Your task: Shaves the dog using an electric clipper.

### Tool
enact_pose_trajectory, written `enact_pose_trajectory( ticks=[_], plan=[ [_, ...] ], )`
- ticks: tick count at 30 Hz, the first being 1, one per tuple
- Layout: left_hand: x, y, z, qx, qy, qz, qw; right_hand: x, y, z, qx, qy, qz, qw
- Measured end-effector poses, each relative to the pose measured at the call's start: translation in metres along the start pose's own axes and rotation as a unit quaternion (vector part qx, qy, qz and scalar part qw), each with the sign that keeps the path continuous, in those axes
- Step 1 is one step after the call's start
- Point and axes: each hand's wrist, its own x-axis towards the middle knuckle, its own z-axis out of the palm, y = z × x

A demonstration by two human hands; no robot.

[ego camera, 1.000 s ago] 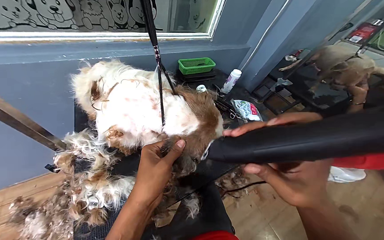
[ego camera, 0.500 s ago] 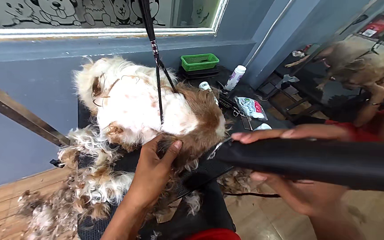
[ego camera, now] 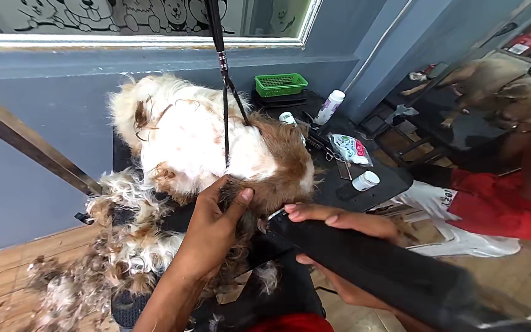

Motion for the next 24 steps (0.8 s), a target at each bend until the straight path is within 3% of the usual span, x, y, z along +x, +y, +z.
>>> enact_pose_trajectory(
  ticks=[4,8,13,15,20,24],
  plan=[
    [0.0,0.001,-0.001,0.0,-0.001,-0.007,1.0,0.022,-0.033,-0.004,-0.057,0.073,0.005,0.996],
    [-0.001,0.001,0.0,-0.011,0.006,-0.02,1.0,0.031,-0.02,0.004,-0.083,0.087,-0.057,0.991],
    [-0.002,0.001,-0.006,0.046,0.026,-0.006,0.999,-0.005,-0.004,0.007,-0.054,0.013,0.072,0.996],
    [-0.004,0.0,-0.01,0.057,0.024,-0.014,0.998,0.0,-0.018,-0.001,-0.072,0.032,0.084,0.993],
    [-0.007,0.001,-0.009,0.044,0.017,-0.018,0.999,0.043,-0.045,0.006,-0.122,0.122,-0.004,0.985],
    [-0.008,0.002,-0.007,0.048,0.028,-0.015,0.998,0.032,-0.022,0.028,-0.085,0.078,-0.023,0.993]
  ],
)
